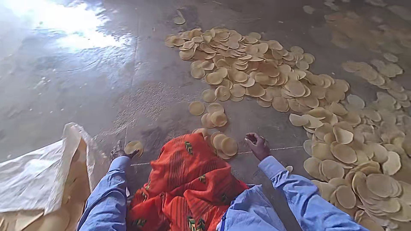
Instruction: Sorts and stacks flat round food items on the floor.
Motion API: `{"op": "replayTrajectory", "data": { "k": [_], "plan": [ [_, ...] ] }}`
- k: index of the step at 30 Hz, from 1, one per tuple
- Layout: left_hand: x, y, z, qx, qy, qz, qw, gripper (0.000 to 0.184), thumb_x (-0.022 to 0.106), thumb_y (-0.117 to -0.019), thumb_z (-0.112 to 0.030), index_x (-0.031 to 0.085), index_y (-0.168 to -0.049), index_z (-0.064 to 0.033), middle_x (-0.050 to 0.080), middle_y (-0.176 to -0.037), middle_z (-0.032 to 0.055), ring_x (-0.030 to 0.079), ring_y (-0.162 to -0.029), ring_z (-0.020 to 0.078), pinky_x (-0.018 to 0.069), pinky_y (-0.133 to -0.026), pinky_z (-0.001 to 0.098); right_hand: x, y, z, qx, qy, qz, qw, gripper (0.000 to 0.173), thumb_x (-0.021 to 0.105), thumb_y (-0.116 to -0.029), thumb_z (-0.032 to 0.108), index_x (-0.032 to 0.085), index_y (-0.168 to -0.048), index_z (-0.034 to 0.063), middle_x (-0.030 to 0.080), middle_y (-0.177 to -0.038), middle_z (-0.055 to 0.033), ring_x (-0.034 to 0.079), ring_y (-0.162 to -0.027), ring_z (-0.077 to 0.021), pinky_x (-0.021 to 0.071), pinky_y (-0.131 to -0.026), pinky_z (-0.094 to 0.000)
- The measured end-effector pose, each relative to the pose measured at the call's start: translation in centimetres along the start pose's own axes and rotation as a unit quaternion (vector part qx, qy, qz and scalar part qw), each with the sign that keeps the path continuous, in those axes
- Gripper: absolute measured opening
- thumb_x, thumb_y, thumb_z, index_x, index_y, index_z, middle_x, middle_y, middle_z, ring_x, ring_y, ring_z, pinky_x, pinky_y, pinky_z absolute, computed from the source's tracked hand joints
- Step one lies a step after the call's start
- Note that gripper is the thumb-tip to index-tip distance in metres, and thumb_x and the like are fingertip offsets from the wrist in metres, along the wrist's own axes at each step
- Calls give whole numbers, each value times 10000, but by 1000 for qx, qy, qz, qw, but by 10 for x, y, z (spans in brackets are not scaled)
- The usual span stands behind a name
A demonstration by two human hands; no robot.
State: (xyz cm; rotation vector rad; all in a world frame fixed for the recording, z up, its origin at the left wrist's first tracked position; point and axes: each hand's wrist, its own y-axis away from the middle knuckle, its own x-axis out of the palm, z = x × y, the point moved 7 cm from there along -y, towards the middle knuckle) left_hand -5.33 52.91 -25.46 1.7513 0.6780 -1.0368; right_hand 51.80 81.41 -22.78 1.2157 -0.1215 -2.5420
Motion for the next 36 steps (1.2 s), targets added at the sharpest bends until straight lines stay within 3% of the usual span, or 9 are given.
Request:
{"op": "replayTrajectory", "data": {
  "k": [4, 10, 13, 15, 18, 22, 26, 30, 36],
  "plan": [
    [14, -33, -1, -16, -60, -14, 998, 884, 883, -802, -449, 474, -1511, -113, 442, -1533, 305, 404, -1450, 470, 360, -1157, 641, 12, -89, 57, -102, 63, 1, 993, 474, 677, -1002, 238, 579, -1394, -9, 638, -1369, -212, 611, -1283, -371, 455, -1113, -553],
    [5, -43, 0, -34, -88, 32, 995, 910, 955, -701, -411, 533, -1429, -64, 459, -1513, 297, 390, -1461, 440, 338, -1186, 579, 103, -235, 170, -259, 193, 112, 940, 576, 606, -1027, 279, 462, -1515, 9, 487, -1550, -203, 421, -1479, -343, 317, -1236, -481],
    [4, -41, 3, -52, -96, 47, 993, 920, 933, -731, -442, 513, -1433, -21, 480, -1503, 289, 407, -1459, 421, 325, -1194, 567, 139, -275, 200, -230, 232, 150, 933, 642, 619, -998, 456, 457, -1557, 185, 452, -1588, -162, 346, -1511, -388, 288, -1199, -626],
    [2, -32, 4, -50, -13, 32, 998, 829, 912, -790, -322, 512, -1432, 17, 523, -1468, 284, 460, -1424, 404, 329, -1190, 566, 153, -277, 208, -189, 254, 160, 935, 730, 638, -904, 662, 502, -1525, 302, 408, -1614, -148, 310, -1513, -416, 312, -1122, -713],
    [-2, -13, 10, -47, 164, -15, 985, 528, 837, -856, -94, 589, -1292, 71, 614, -1312, 283, 580, -1249, 360, 418, -1102, 529, 166, -250, 204, -210, 273, 149, 927, 823, 678, -789, 768, 582, -1461, 303, 379, -1621, -175, 298, -1507, -450, 312, -1076, -773],
    [-18, 13, 15, -4, 265, -61, 962, 335, 776, -894, -55, 608, -1149, 84, 649, -1080, 217, 615, -946, 213, 512, -904, 420, 154, -178, 175, -300, 263, 199, 895, 696, 801, -786, 597, 631, -1390, 296, 465, -1542, -206, 386, -1441, -463, 386, -1033, -726],
    [-44, 37, 18, -39, 422, -125, 897, 314, 724, -950, -96, 604, -1202, 47, 648, -1036, 102, 626, -846, 69, 562, -792, 285, 104, -134, 130, -273, 245, 263, 892, 529, 797, -828, 528, 724, -1246, 213, 656, -1284, -183, 583, -1247, -404, 483, -994, -626],
    [-68, 63, -46, -2, 605, -91, 791, 294, 582, -1033, -83, 520, -1308, 1, 658, -1046, 62, 695, -884, 115, 616, -777, 328, 62, -170, 123, -196, 149, 150, 958, 456, 718, -961, 346, 666, -1307, 53, 665, -1276, -237, 618, -1232, -422, 474, -1047, -617],
    [-23, 170, -198, 196, 663, 129, 711, 179, 494, -995, 23, 628, -1099, -34, 758, -897, 9, 741, -806, 115, 643, -757, 311, 84, -258, 162, -146, 153, 60, 976, 528, 708, -963, 283, 582, -1391, 2, 605, -1379, -247, 546, -1333, -420, 428, -1117, -584]
  ]
}}
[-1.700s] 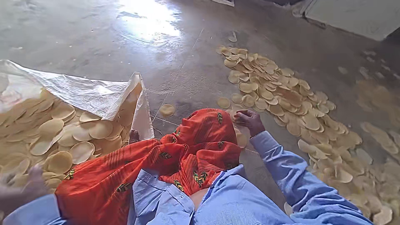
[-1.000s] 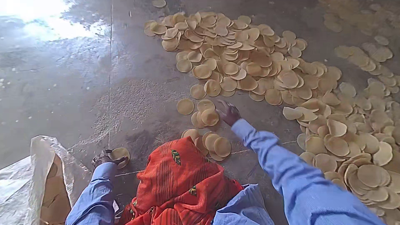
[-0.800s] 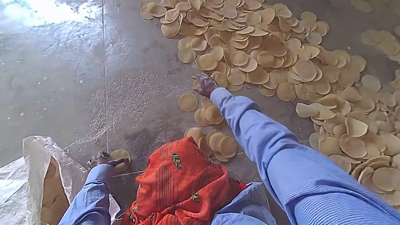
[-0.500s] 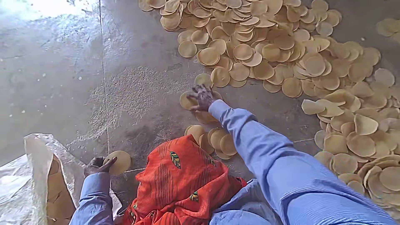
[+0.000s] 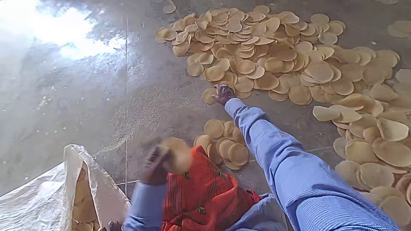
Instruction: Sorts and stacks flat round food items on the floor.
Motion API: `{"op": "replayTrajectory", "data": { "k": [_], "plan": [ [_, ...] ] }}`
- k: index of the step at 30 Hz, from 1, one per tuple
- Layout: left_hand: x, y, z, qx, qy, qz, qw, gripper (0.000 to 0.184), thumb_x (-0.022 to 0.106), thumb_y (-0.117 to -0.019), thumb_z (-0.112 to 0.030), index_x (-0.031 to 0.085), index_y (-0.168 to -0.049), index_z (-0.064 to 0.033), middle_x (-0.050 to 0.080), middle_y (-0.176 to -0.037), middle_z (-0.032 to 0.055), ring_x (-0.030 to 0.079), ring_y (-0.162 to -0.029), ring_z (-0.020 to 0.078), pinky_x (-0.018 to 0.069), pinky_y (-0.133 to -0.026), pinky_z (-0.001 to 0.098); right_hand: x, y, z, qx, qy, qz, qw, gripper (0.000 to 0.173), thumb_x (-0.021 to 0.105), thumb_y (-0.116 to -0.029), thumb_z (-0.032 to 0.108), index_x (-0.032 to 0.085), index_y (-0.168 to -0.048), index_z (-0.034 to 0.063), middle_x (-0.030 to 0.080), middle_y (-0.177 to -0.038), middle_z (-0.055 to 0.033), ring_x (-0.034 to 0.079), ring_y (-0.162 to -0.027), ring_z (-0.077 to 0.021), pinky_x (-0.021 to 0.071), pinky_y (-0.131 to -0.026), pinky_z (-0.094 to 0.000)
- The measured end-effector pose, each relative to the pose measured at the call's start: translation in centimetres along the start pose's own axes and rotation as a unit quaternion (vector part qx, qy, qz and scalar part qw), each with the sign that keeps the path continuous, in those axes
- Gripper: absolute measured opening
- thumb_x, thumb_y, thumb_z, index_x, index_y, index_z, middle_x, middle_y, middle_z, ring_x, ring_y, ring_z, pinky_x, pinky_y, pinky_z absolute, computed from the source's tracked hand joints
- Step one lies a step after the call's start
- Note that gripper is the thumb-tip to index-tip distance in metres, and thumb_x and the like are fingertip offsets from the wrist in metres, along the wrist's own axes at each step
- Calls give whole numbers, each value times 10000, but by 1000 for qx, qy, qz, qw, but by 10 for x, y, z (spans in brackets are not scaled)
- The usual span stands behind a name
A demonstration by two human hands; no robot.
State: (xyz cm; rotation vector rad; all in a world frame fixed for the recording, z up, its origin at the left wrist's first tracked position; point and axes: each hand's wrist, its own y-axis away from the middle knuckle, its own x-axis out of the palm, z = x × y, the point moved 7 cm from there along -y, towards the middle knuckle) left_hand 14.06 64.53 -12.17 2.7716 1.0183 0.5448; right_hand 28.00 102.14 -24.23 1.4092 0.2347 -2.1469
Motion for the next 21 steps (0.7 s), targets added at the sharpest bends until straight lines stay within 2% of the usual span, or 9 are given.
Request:
{"op": "replayTrajectory", "data": {
  "k": [3, 6, 8, 10, 12, 14, 16, 20, 21],
  "plan": [
    [58, 20, 21, 172, -170, 105, 965, 143, 632, -948, -47, 638, -1059, 43, 728, -918, 2, 707, -827, 40, 618, -782, 246, 24, -33, 27, -86, 67, 45, 993, 551, 692, -966, 316, 579, -1426, 36, 576, -1440, -237, 495, -1385, -428, 364, -1158, -601],
    [65, 19, 23, 313, -290, 90, 900, 223, 624, -1004, -168, 637, -1043, 51, 718, -903, 16, 685, -830, -21, 599, -781, 184, 40, -46, 41, -140, 108, 68, 982, 529, 731, -906, 303, 629, -1378, 85, 571, -1403, -259, 482, -1366, -461, 376, -1128, -637],
    [57, 14, 24, 323, -275, 58, 904, 176, 620, -1011, -138, 626, -1081, 24, 709, -949, -23, 684, -866, -28, 604, -808, 184, 35, -47, 35, -151, 129, 77, 977, 503, 738, -878, 319, 663, -1346, 150, 583, -1385, -247, 481, -1359, -466, 367, -1103, -671],
    [51, 10, 24, 323, -261, 40, 909, 153, 626, -1008, -130, 627, -1086, 1, 708, -963, -50, 686, -875, -25, 604, -811, 182, 19, -48, 18, -159, 138, 73, 975, 482, 754, -857, 288, 688, -1313, 148, 607, -1348, -272, 489, -1335, -506, 321, -1077, -747],
    [48, 9, 24, 325, -250, 32, 911, 132, 629, -1011, -128, 634, -1097, -27, 715, -975, -83, 690, -886, -31, 604, -813, 176, 5, -48, -13, -142, 157, 85, 974, 504, 781, -834, 309, 688, -1301, 142, 616, -1307, -296, 502, -1307, -538, 346, -1023, -793],
    [48, 7, 25, 330, -235, 32, 914, 121, 631, -1013, -124, 637, -1113, -57, 716, -999, -107, 689, -900, -34, 602, -820, 172, -10, -40, -48, -106, 178, 104, 973, 460, 781, -828, 369, 705, -1210, 124, 626, -1253, -280, 539, -1267, -505, 452, -959, -711],
    [50, 6, 26, 329, -226, 31, 916, 122, 634, -1009, -118, 636, -1120, -68, 715, -1000, -117, 690, -898, -37, 601, -816, 170, -23, -14, -80, -59, 152, 123, 979, 439, 789, -841, 393, 717, -1161, 103, 639, -1213, -258, 568, -1228, -470, 480, -934, -672],
    [53, 7, 27, 328, -236, 28, 914, 142, 625, -1019, -141, 618, -1109, -31, 708, -986, -100, 683, -891, -47, 598, -812, 165, -31, 51, -105, -29, -35, 165, 985, 341, 776, -911, 324, 741, -1139, 72, 744, -978, -167, 708, -920, -338, 533, -893, -593],
    [53, 8, 27, 327, -237, 29, 915, 144, 625, -1020, -143, 616, -1105, -28, 711, -984, -96, 686, -888, -41, 599, -810, 170, -32, 57, -105, -23, -68, 154, 986, 326, 755, -931, 295, 728, -1146, 52, 749, -988, -161, 719, -928, -325, 542, -912, -575]
  ]
}}
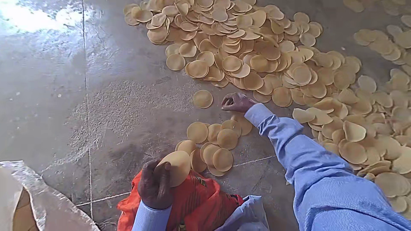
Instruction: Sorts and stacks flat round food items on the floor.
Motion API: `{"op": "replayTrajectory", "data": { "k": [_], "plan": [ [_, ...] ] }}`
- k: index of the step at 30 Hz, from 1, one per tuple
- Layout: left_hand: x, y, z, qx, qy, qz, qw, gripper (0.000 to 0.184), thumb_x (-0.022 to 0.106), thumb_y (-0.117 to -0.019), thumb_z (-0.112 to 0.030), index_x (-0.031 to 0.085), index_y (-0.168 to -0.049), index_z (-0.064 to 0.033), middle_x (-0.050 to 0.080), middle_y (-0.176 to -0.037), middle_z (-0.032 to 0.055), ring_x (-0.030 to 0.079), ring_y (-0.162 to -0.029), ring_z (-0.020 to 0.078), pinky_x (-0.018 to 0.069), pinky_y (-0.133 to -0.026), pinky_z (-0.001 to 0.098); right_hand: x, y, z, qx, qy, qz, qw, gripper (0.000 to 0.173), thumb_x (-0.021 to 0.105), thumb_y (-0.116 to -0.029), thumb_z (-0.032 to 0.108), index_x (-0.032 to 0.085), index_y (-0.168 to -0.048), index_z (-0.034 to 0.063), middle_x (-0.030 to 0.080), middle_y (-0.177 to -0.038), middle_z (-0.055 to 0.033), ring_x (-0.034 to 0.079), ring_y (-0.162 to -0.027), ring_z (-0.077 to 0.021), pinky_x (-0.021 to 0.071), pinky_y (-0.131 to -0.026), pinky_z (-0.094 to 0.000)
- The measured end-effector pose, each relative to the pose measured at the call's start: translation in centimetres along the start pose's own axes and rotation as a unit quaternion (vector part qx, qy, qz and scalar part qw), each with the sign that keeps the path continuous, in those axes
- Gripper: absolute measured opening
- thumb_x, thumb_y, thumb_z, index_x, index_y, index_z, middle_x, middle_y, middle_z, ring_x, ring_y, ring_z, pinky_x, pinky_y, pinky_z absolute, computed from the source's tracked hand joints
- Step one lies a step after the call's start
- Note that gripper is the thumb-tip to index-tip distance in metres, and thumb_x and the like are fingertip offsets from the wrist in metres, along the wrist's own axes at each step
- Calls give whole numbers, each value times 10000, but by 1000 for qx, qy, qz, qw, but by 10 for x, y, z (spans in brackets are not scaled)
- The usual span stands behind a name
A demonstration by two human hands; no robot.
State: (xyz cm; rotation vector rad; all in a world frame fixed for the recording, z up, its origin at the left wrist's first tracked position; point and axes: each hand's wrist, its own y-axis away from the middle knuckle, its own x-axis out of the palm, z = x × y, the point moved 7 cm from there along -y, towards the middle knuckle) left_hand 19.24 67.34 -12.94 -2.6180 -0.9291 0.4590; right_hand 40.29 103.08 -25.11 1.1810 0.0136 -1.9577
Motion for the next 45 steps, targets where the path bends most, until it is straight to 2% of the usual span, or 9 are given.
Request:
{"op": "replayTrajectory", "data": {
  "k": [3, 7, 13, 19, 22, 29, 33, 39, 45],
  "plan": [
    [4, 2, -4, 3, 6, 10, 1000, 149, 623, -1017, -138, 609, -1103, -17, 710, -981, -90, 686, -887, -38, 600, -811, 173, -1, -18, 3, 47, -29, -70, 996, 392, 725, -962, 333, 700, -1204, 25, 714, -1132, -206, 668, -1110, -382, 486, -1015, -610],
    [1, 6, -7, -1, 9, 0, 1000, 133, 609, -995, -67, 596, -1104, 9, 712, -968, -87, 694, -872, -30, 606, -801, 182, 12, -50, 35, 204, 29, -91, 974, 654, 809, -827, 536, 689, -1178, -2, 657, -1268, -246, 615, -1234, -397, 491, -990, -617],
    [-18, 12, -4, -78, 13, -46, 996, 156, 579, -957, -3, 576, -1112, 9, 703, -917, -72, 706, -811, 13, 625, -757, 232, 19, -43, 58, 304, 42, -97, 947, 801, 849, -801, 410, 538, -1375, -54, 577, -1409, -250, 566, -1327, -376, 483, -1053, -568],
    [-23, 16, 8, -218, 167, -114, 955, 157, 504, -1007, 7, 585, -1110, -80, 733, -849, -24, 731, -725, 93, 639, -638, 280, 25, -41, 70, 266, 54, -97, 958, 642, 746, -891, 281, 531, -1378, -79, 552, -1440, -258, 548, -1350, -379, 477, -1065, -556],
    [-29, 16, 8, -281, 190, -128, 932, 153, 467, -1039, -5, 585, -1106, -76, 729, -867, -1, 733, -753, 104, 642, -679, 292, 34, -55, 80, 186, 75, -99, 975, 880, 842, -796, 491, 534, -1418, -49, 458, -1517, -283, 446, -1420, -433, 446, -1088, -601],
    [16, -40, -11, -256, -70, 201, 943, 187, 671, -902, -6, 645, -1084, 29, 708, -922, 84, 702, -818, 132, 619, -767, 347, 48, -53, 82, 192, 123, -40, 973, 971, 934, -647, 485, 559, -1380, -30, 554, -1431, -268, 513, -1362, -429, 445, -1064, -640],
    [98, -37, 21, -333, -242, 365, 835, 281, 722, -931, -34, 663, -1183, 74, 668, -1201, 272, 643, -1157, 382, 488, -1032, 555, 55, -35, 85, 188, 146, -8, 971, 951, 917, -703, 482, 543, -1395, -52, 541, -1439, -288, 500, -1376, -435, 420, -1092, -632],
    [141, 16, 74, -373, -449, 485, 651, 443, 656, -967, -146, 583, -1340, 82, 544, -1431, 309, 470, -1403, 452, 372, -1139, 624, 52, -11, 53, 169, -6, -36, 985, 696, 917, -753, 249, 591, -1322, 13, 611, -1345, -243, 577, -1289, -389, 471, -1050, -590],
    [141, 16, 70, -401, -430, 477, 653, 567, 724, -906, -82, 494, -1384, 117, 560, -1412, 305, 554, -1340, 425, 455, -1089, 586, -49, 75, -14, 137, -250, -190, 939, 406, 781, -912, 168, 638, -1245, -15, 680, -1152, -184, 704, -958, -243, 604, -847, -421]
  ]
}}
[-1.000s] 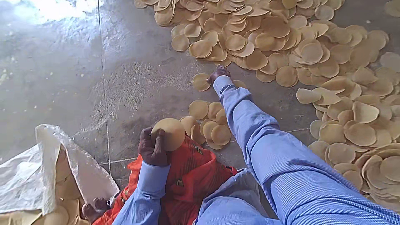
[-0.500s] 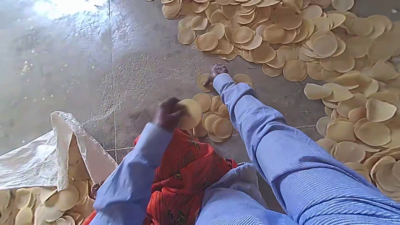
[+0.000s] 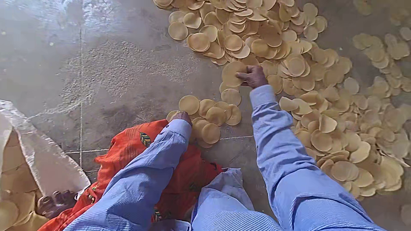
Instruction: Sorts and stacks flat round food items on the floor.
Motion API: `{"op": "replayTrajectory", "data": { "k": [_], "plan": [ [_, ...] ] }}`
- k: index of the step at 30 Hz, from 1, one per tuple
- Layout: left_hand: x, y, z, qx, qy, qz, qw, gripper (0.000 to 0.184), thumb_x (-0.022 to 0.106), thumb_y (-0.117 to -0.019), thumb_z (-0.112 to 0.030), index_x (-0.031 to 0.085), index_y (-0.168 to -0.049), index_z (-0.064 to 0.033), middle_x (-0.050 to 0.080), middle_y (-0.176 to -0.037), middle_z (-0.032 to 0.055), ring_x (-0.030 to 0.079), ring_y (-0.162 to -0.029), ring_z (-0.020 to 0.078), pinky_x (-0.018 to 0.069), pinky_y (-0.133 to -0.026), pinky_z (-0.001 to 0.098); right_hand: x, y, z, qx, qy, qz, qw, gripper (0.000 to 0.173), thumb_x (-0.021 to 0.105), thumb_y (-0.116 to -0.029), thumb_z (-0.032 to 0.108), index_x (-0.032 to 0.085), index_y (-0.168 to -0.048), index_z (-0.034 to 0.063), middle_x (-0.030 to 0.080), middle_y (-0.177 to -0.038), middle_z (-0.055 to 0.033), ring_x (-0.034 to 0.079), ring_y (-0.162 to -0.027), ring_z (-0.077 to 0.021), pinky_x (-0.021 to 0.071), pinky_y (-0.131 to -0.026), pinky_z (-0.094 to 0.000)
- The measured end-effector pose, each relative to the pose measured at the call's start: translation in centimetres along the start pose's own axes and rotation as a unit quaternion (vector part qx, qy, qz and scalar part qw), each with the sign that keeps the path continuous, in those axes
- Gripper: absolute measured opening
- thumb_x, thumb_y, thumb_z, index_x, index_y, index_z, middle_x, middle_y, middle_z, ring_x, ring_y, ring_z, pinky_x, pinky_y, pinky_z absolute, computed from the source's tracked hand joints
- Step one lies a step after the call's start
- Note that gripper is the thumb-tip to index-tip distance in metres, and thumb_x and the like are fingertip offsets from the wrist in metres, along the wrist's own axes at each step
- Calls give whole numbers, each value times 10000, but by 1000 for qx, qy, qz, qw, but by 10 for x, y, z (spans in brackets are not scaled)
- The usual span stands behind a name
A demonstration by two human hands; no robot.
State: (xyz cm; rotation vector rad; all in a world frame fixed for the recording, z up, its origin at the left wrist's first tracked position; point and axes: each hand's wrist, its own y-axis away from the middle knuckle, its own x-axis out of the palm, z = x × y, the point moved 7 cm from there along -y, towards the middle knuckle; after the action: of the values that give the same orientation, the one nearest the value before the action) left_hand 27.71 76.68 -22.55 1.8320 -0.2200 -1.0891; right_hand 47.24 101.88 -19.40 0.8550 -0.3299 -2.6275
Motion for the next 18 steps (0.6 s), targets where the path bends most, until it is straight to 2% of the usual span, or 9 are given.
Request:
{"op": "replayTrajectory", "data": {
  "k": [2, 4, 7, 10, 12, 14, 15, 17, 18],
  "plan": [
    [-5, -1, 0, -7, 8, 2, 1000, 604, 771, -868, -81, 503, -1369, 126, 563, -1399, 315, 555, -1333, 433, 451, -1087, 602, -35, 14, -13, -3, 45, -12, 999, 343, 755, -937, 197, 655, -1181, -22, 693, -1085, -171, 699, -907, -228, 594, -825, -423],
    [-14, 1, 2, -16, -8, 11, 1000, 542, 728, -920, -110, 517, -1362, 123, 565, -1395, 320, 546, -1340, 443, 442, -1088, 616, -44, 33, -27, -3, 103, 20, 994, 314, 744, -945, 169, 656, -1144, -58, 694, -1049, -208, 689, -896, -280, 565, -848, -496],
    [-33, 11, 19, -34, 41, -29, 998, 399, 653, -981, -113, 579, -1281, 141, 576, -1363, 348, 548, -1324, 477, 441, -1072, 642, -12, 64, -57, 1, 88, 111, 990, 266, 766, -900, 72, 672, -1106, -67, 701, -997, -191, 679, -870, -248, 566, -842, -468],
    [-54, 6, 36, -58, 125, -91, 986, 384, 622, -1004, -144, 592, -1256, 143, 548, -1387, 361, 511, -1357, 479, 408, -1104, 632, 35, 83, -75, -11, 63, 174, 983, 305, 787, -868, 58, 668, -1122, -61, 699, -1006, -187, 676, -897, -237, 558, -855, -448],
    [-58, -1, 37, -79, 147, -93, 982, 401, 633, -999, -160, 590, -1285, 119, 530, -1423, 343, 483, -1393, 456, 384, -1132, 611, 44, 72, -64, -67, 146, 126, 979, 479, 836, -847, 178, 646, -1238, -23, 690, -1130, -212, 673, -1037, -311, 538, -944, -507],
    [-51, -9, 31, -90, 129, -74, 985, 442, 627, -1006, -154, 547, -1341, 123, 461, -1485, 355, 412, -1446, 467, 354, -1158, 617, 39, 45, -46, -93, 256, 59, 960, 721, 847, -845, 307, 547, -1427, 6, 603, -1381, -252, 570, -1301, -400, 425, -1119, -558],
    [-43, -16, 27, -91, 110, -67, 988, 470, 628, -1004, -154, 526, -1368, 124, 424, -1511, 366, 379, -1465, 480, 346, -1166, 624, 37, 27, -44, -89, 294, 48, 950, 832, 851, -836, 349, 472, -1497, 13, 544, -1464, -258, 504, -1382, -414, 368, -1173, -562],
    [-24, -29, 20, -86, 66, -60, 992, 527, 660, -973, -153, 508, -1412, 96, 377, -1537, 378, 350, -1463, 521, 344, -1150, 655, 38, -9, -49, -60, 366, 58, 927, 1020, 898, -769, 407, 379, -1553, 12, 474, -1526, -272, 437, -1440, -430, 336, -1195, -579],
    [-16, -34, 18, -81, 40, -56, 994, 606, 697, -942, -159, 475, -1452, 79, 365, -1542, 381, 335, -1463, 533, 330, -1152, 667, 40, -21, -53, -47, 404, 70, 911, 1076, 923, -724, 426, 380, -1551, 2, 435, -1550, -279, 395, -1465, -436, 319, -1205, -582]
  ]
}}
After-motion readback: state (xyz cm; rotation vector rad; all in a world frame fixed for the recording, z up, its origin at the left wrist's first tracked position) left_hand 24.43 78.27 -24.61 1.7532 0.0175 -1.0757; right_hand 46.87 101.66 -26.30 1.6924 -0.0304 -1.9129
